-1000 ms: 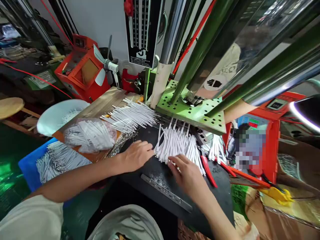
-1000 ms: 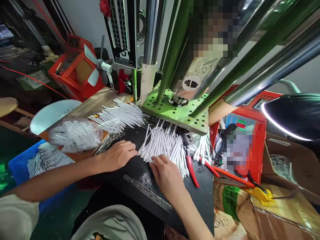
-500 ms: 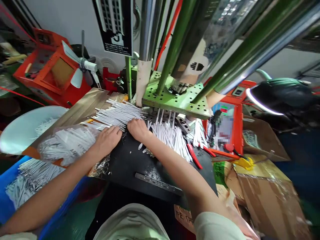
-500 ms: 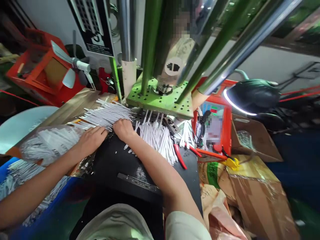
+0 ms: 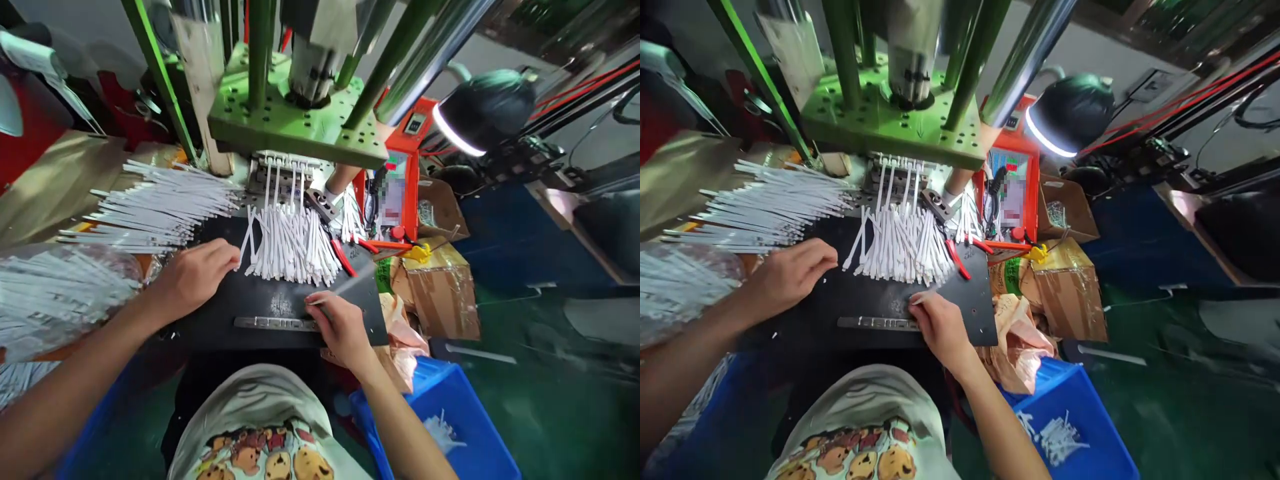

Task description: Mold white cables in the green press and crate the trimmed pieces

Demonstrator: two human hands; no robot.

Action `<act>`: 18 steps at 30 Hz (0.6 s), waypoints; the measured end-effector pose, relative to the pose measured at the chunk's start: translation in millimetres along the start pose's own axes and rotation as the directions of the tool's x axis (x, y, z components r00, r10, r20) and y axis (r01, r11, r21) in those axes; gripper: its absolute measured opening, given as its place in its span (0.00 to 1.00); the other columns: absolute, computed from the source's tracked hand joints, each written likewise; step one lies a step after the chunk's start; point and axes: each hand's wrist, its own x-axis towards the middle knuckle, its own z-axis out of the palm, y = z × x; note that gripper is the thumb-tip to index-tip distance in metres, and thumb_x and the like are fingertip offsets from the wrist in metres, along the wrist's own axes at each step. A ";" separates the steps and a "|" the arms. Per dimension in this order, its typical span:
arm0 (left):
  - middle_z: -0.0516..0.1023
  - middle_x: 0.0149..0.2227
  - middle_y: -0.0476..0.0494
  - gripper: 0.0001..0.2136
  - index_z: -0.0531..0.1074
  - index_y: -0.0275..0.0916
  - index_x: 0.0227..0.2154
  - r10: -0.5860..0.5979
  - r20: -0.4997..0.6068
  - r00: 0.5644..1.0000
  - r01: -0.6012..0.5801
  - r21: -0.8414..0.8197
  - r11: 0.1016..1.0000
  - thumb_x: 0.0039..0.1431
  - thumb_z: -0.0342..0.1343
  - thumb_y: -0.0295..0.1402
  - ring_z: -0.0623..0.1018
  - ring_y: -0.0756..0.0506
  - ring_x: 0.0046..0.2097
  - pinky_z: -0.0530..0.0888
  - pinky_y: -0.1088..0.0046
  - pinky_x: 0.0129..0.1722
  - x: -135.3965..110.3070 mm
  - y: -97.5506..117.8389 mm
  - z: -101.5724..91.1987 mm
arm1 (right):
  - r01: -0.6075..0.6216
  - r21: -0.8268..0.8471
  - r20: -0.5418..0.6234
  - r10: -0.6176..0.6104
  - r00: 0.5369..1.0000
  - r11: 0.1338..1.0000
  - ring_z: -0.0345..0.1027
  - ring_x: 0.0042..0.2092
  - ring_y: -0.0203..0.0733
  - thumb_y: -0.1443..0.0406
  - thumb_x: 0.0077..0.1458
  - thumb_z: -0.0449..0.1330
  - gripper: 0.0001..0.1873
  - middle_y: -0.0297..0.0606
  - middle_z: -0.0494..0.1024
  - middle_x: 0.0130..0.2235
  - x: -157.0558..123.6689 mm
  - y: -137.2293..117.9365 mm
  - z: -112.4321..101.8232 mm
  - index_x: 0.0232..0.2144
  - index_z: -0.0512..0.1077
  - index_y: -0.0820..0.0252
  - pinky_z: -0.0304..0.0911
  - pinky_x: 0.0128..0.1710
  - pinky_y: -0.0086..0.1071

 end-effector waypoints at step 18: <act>0.81 0.41 0.45 0.08 0.77 0.41 0.43 0.113 -0.106 0.988 -0.142 -0.317 0.938 0.63 0.58 0.26 0.80 0.45 0.43 0.74 0.68 0.47 -45.3 72.4 83.2 | 0.109 -0.056 0.002 -0.109 0.994 0.992 0.71 0.42 0.41 0.66 0.66 0.55 0.05 0.42 0.80 0.41 -31.6 -10.3 17.2 0.40 0.72 0.60 0.66 0.43 0.36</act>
